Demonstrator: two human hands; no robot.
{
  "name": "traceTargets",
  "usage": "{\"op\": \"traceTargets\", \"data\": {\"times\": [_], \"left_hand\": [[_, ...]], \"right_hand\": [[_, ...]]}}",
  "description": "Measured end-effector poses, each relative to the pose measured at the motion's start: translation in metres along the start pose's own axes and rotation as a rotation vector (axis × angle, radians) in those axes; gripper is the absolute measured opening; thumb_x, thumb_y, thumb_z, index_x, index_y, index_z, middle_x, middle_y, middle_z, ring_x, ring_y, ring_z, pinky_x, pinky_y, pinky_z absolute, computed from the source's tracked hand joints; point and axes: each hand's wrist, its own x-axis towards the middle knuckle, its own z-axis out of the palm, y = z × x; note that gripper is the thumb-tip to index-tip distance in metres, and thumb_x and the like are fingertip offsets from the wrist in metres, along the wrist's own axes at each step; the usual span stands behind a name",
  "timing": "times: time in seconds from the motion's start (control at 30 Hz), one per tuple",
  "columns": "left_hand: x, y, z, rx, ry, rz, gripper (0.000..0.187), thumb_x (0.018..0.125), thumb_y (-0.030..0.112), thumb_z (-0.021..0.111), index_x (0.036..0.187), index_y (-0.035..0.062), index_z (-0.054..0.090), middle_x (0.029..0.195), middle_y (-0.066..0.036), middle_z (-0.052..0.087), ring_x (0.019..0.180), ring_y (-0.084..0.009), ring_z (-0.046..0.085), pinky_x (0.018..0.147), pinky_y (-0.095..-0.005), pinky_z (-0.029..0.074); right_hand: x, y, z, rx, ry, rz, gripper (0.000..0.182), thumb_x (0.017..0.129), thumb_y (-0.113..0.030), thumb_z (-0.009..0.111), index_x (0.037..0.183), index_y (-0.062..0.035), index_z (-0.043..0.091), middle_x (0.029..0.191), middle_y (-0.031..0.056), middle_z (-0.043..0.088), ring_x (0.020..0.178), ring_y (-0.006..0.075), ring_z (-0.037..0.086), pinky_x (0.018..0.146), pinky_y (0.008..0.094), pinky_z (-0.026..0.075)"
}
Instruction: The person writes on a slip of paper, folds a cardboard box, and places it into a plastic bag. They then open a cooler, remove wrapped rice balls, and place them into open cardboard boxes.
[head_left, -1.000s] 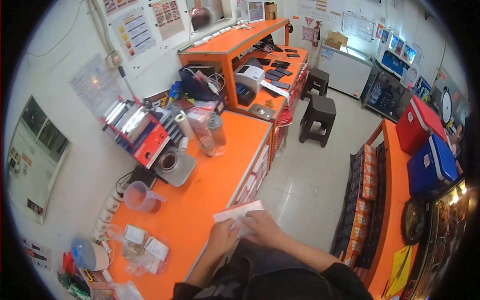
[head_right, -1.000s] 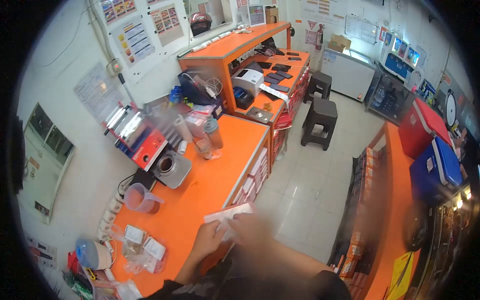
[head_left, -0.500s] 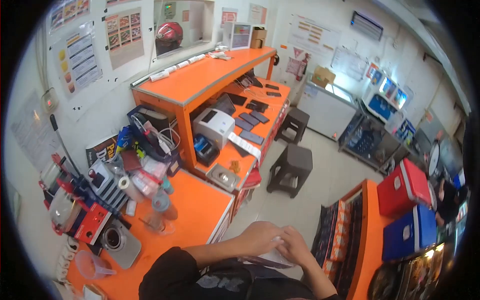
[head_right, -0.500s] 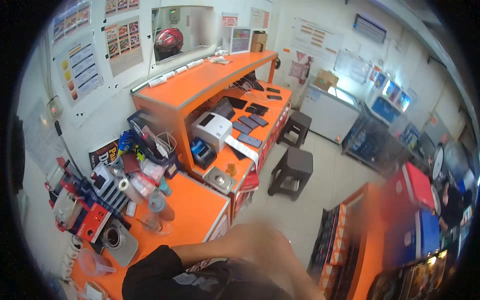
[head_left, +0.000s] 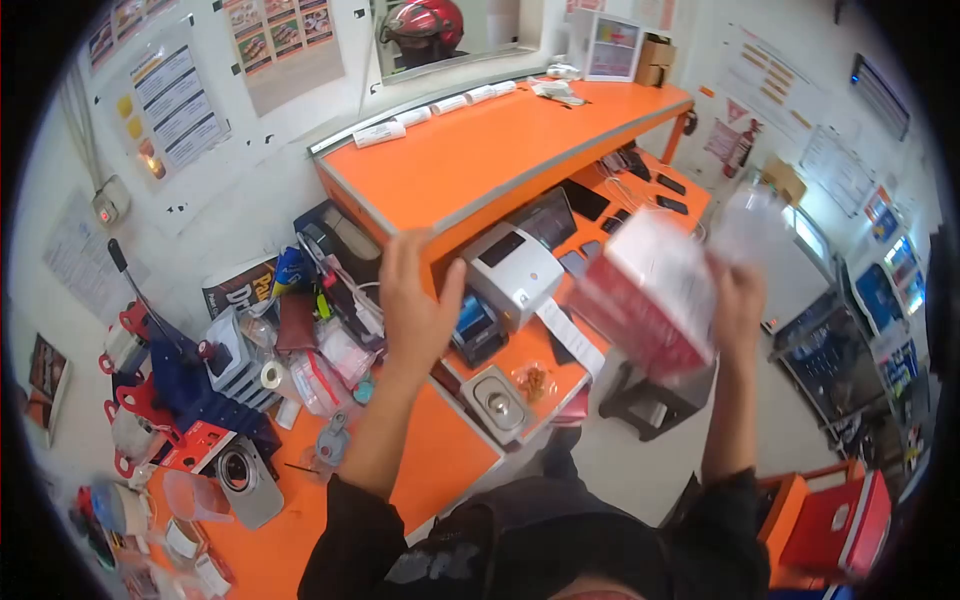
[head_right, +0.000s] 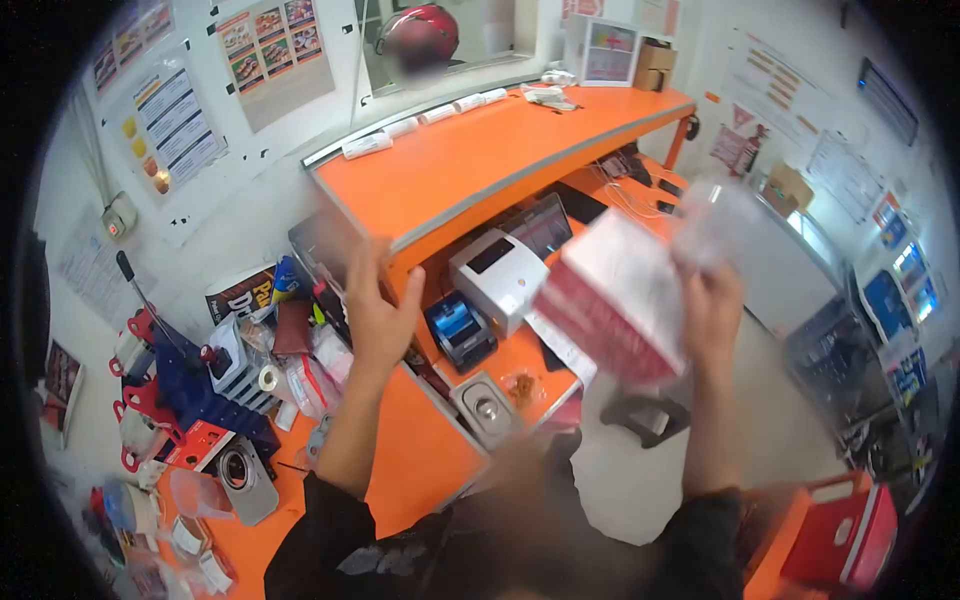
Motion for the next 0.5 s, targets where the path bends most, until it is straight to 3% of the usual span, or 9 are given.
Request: {"op": "traceTargets", "data": {"times": [0.07,0.17,0.2,0.23,0.3,0.33,0.43,0.5], "left_hand": [[0.03,-0.021,0.03,0.102,0.082,-0.124,0.047,0.081,0.015,0.069,0.121,-0.0028,0.05,0.116,-0.021,0.053,0.11,-0.0365,0.052,0.095,-0.044,0.042],[0.075,-0.074,0.095,0.44,0.044,-0.127,0.062,0.083,0.027,0.068,0.132,-0.0025,0.043,0.125,-0.024,0.048,0.118,-0.0382,0.047,0.101,-0.0479,0.036],[0.079,-0.081,0.107,0.576,-0.021,-0.257,0.073,0.086,0.039,0.064,0.139,-0.0019,0.037,0.132,-0.028,0.043,0.125,-0.0402,0.041,0.106,-0.0514,0.029],[0.08,-0.085,0.117,0.607,-0.015,-0.267,0.073,0.086,0.039,0.064,0.139,-0.0019,0.037,0.132,-0.028,0.043,0.125,-0.0402,0.041,0.106,-0.0514,0.029],[0.087,-0.075,0.134,0.993,0.063,-0.31,0.073,0.088,0.04,0.061,0.14,-0.0025,0.035,0.133,-0.027,0.044,0.123,-0.0404,0.043,0.107,-0.0497,0.031],[0.088,-0.08,0.14,1.029,0.077,-0.315,0.075,0.087,0.044,0.059,0.141,-0.0022,0.034,0.133,-0.027,0.044,0.124,-0.0401,0.042,0.105,-0.0495,0.031],[0.096,-0.075,0.147,1.043,0.142,-0.325,0.076,0.086,0.045,0.061,0.139,-0.0027,0.038,0.13,-0.025,0.047,0.121,-0.039,0.044,0.102,-0.0479,0.034],[0.095,-0.078,0.149,1.055,0.161,-0.328,0.074,0.085,0.045,0.062,0.138,-0.0021,0.04,0.127,-0.024,0.049,0.119,-0.0385,0.046,0.099,-0.0476,0.036]], "right_hand": [[0.087,0.002,0.029,0.06,0.052,-0.025,0.026,0.093,-0.021,0.062,0.098,0.0036,0.069,0.09,0.007,0.068,0.084,0.0137,0.06,0.079,0.0263,0.045],[0.25,0.034,0.106,0.184,0.084,-0.481,0.025,0.092,-0.021,0.064,0.093,0.0044,0.065,0.073,0.0076,0.06,0.069,0.0117,0.049,0.064,0.0279,0.04],[0.281,0.038,0.127,0.209,0.09,-0.574,0.026,0.092,-0.021,0.064,0.091,0.0049,0.064,0.07,0.0076,0.058,0.067,0.0117,0.047,0.062,0.0286,0.039],[0.315,0.052,0.15,0.241,0.08,-0.57,0.026,0.092,-0.021,0.064,0.091,0.0049,0.064,0.07,0.0076,0.058,0.067,0.0117,0.047,0.062,0.0286,0.039],[0.378,0.09,0.193,0.294,-0.033,-0.466,0.028,0.091,-0.023,0.065,0.088,0.0053,0.062,0.069,0.0093,0.057,0.064,0.0147,0.047,0.061,0.0302,0.04],[0.405,0.105,0.213,0.101,0.024,-0.454,0.032,0.088,-0.026,0.066,0.087,0.0055,0.061,0.068,0.0127,0.056,0.061,0.0189,0.047,0.061,0.0327,0.041],[0.451,0.124,0.273,0.144,-0.051,-0.432,0.034,0.087,-0.029,0.067,0.084,0.0048,0.062,0.069,0.0164,0.057,0.06,0.0228,0.048,0.061,0.0347,0.041],[0.466,0.134,0.305,0.144,-0.077,-0.412,0.033,0.088,-0.029,0.065,0.083,0.0043,0.062,0.072,0.0191,0.059,0.063,0.0264,0.055,0.063,0.0383,0.043]]}}
